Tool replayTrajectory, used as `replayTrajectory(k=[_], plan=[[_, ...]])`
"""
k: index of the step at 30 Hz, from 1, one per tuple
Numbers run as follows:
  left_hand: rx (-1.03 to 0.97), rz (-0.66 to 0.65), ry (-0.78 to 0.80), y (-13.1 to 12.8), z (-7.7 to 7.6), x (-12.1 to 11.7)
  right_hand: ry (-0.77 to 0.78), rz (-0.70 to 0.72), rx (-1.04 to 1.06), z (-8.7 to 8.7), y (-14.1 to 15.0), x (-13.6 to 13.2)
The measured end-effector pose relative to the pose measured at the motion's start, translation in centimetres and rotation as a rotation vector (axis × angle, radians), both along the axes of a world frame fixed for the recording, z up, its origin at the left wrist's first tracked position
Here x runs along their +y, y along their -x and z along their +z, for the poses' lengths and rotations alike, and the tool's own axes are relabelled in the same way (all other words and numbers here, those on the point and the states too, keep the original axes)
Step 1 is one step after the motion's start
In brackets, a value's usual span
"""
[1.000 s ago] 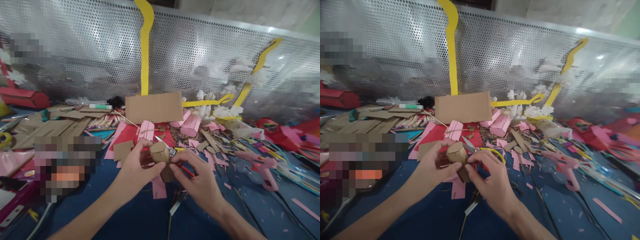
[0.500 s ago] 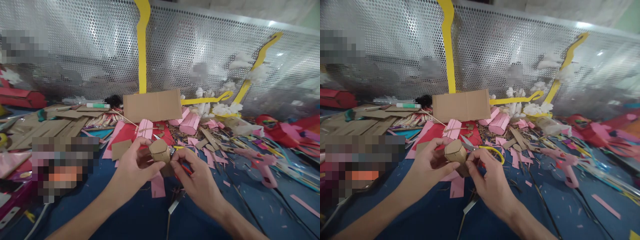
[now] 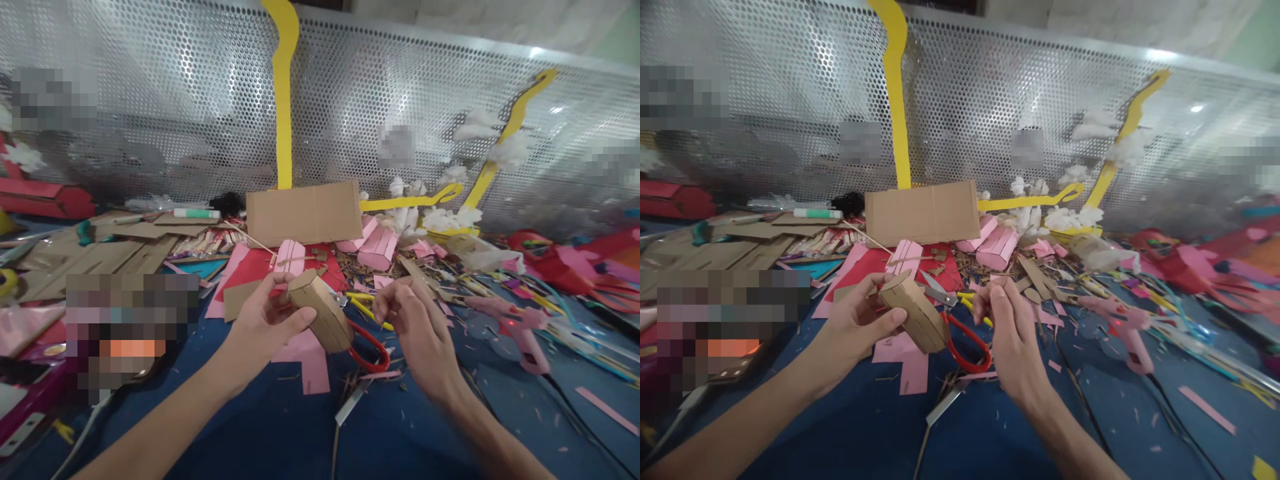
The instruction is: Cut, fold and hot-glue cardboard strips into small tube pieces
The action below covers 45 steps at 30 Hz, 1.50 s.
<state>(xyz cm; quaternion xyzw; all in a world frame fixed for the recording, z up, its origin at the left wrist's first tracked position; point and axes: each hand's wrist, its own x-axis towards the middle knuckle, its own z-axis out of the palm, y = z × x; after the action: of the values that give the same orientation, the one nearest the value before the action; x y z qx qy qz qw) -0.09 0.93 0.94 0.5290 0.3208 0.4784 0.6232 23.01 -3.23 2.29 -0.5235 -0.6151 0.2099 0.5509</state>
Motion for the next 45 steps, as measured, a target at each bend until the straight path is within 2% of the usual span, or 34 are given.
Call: replayTrajectory(k=[3, 7, 13, 19, 21, 28, 40, 45], plan=[[-0.045, -0.043, 0.039, 0.0, -0.1, -0.1, 0.025, -0.021, -0.023, 0.0, -0.1, -0.1], [-0.068, -0.022, 0.073, 0.1, -0.1, -0.2, 0.041, -0.025, -0.165, -0.4, -0.3, 0.1], [-0.053, -0.077, 0.073, 0.1, 0.0, -0.2, 0.22, 0.029, -0.203, -0.7, 0.1, 0.0], [-0.04, -0.145, 0.038, -0.2, 0.4, -0.6, 0.214, 0.301, -0.01, -0.3, 1.3, -0.7], [-0.025, -0.159, 0.031, -0.2, 0.5, -0.7, 0.238, 0.351, 0.006, -0.3, 1.5, -0.9], [0.035, -0.184, -0.016, -0.2, 0.4, -0.9, 0.33, 0.444, 0.199, -0.3, 1.9, -1.2], [0.082, -0.119, -0.065, -0.1, -0.2, -0.5, 0.417, 0.521, 0.299, -0.1, 2.6, -1.3], [0.098, -0.104, -0.073, -0.2, -0.2, -0.4, 0.405, 0.518, 0.29, -0.2, 2.6, -1.3]])
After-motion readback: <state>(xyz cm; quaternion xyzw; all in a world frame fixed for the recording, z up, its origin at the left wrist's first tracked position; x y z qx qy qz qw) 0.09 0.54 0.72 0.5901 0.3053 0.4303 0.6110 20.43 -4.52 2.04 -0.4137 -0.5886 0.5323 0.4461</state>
